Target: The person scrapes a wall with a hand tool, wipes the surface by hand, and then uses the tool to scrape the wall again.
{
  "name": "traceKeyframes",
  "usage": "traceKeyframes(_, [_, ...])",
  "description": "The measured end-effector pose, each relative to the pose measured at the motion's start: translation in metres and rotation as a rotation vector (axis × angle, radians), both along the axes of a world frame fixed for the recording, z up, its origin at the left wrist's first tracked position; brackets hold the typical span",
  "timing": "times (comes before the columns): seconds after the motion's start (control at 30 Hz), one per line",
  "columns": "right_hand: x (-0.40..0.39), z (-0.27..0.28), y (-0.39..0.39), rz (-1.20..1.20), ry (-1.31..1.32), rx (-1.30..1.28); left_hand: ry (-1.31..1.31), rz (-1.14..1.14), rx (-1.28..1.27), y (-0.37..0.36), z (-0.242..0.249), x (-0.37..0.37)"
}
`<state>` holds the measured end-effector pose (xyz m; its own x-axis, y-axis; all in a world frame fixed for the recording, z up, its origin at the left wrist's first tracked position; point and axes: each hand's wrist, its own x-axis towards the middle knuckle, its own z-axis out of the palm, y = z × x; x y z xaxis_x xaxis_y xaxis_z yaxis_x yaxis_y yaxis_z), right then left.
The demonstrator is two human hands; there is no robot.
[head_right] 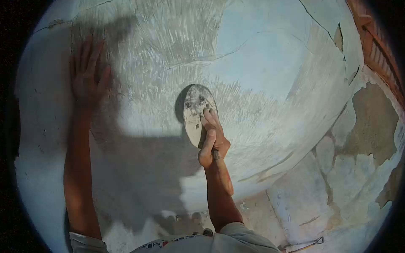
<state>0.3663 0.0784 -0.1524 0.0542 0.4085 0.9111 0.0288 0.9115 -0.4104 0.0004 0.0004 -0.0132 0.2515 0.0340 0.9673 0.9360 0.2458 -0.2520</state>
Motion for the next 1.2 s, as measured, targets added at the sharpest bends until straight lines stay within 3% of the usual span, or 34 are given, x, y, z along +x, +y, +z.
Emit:
traceKeyframes(0.1, [0.001,0.019,0.014,-0.013,0.004,0.051,0.016,0.01,0.0,0.0,0.0,0.002])
traceKeyframes(0.13, [-0.003,0.043,-0.002,0.03,0.059,-0.046,0.008,0.011,-0.007,-0.001,0.0,0.003])
traceKeyframes(0.23, [0.01,0.048,0.005,-0.042,-0.093,0.056,-0.008,0.001,-0.011,-0.002,0.002,0.003])
traceKeyframes(0.4, [0.013,-0.007,0.009,-0.091,-0.093,0.084,-0.016,0.003,-0.002,-0.003,0.003,0.003])
traceKeyframes(0.5, [0.003,0.044,0.015,-0.078,-0.056,0.145,-0.015,-0.013,-0.013,-0.001,0.0,0.006])
traceKeyframes(0.53, [-0.001,0.059,0.009,-0.06,-0.007,0.051,-0.01,-0.012,-0.011,-0.001,0.001,0.005])
traceKeyframes(0.6, [0.005,0.061,0.008,-0.087,-0.063,0.064,-0.01,0.0,-0.007,0.0,0.001,0.002])
traceKeyframes(0.67, [0.009,0.046,0.0,-0.096,-0.081,-0.021,-0.016,0.022,-0.011,0.001,-0.001,-0.001])
traceKeyframes(0.8, [0.011,0.006,0.009,-0.159,-0.096,0.16,-0.025,0.02,-0.024,-0.001,0.0,0.003])
traceKeyframes(0.93, [0.002,0.071,0.006,-0.147,-0.035,0.121,-0.024,-0.012,-0.018,0.001,-0.001,0.003])
traceKeyframes(1.03, [0.009,0.06,-0.005,-0.146,-0.12,0.026,-0.025,-0.01,-0.017,0.0,-0.001,0.003])
traceKeyframes(1.1, [0.012,0.02,-0.001,-0.17,-0.131,0.113,-0.02,0.004,-0.022,-0.002,-0.001,0.003])
traceKeyframes(1.2, [0.007,0.018,0.0,-0.186,-0.119,0.152,-0.011,0.016,-0.015,0.0,0.001,0.002])
